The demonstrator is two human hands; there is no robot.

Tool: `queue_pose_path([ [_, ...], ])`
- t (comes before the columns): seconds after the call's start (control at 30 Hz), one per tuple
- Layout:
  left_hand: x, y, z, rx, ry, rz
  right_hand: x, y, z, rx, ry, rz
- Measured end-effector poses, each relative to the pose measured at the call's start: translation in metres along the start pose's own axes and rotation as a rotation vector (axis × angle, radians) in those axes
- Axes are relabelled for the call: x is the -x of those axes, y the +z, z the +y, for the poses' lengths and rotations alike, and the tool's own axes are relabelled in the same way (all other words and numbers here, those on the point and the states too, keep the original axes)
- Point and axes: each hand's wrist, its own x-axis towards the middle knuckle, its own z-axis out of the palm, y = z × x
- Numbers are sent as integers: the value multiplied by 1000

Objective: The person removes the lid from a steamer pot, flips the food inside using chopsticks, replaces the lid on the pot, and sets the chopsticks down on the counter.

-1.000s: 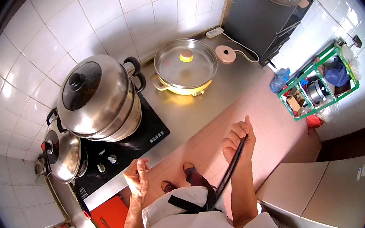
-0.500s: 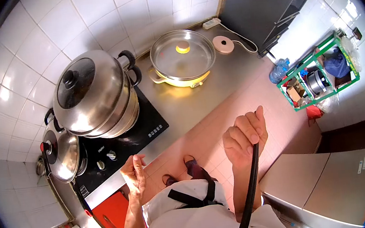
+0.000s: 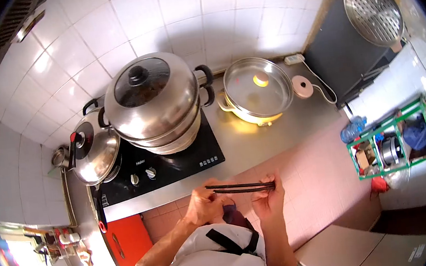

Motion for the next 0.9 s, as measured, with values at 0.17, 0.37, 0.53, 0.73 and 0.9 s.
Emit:
queue_pose_path([
  [0.17, -4, 22, 25, -10, -109, -208, 2, -11, 24, 113, 70, -99],
  [0.37, 5, 36, 19, 83, -5, -12, 1, -29, 30, 198, 105, -235],
  [0.53, 5, 16, 42, 151, -17, 100, 9, -11, 44, 354, 96, -305],
  [0.73, 13, -11, 44, 73, -57, 276, -15, -34, 39, 379, 234, -304],
  [0.9, 28, -43, 60, 126, -40, 465, -27, -30, 49, 727, 287, -349],
])
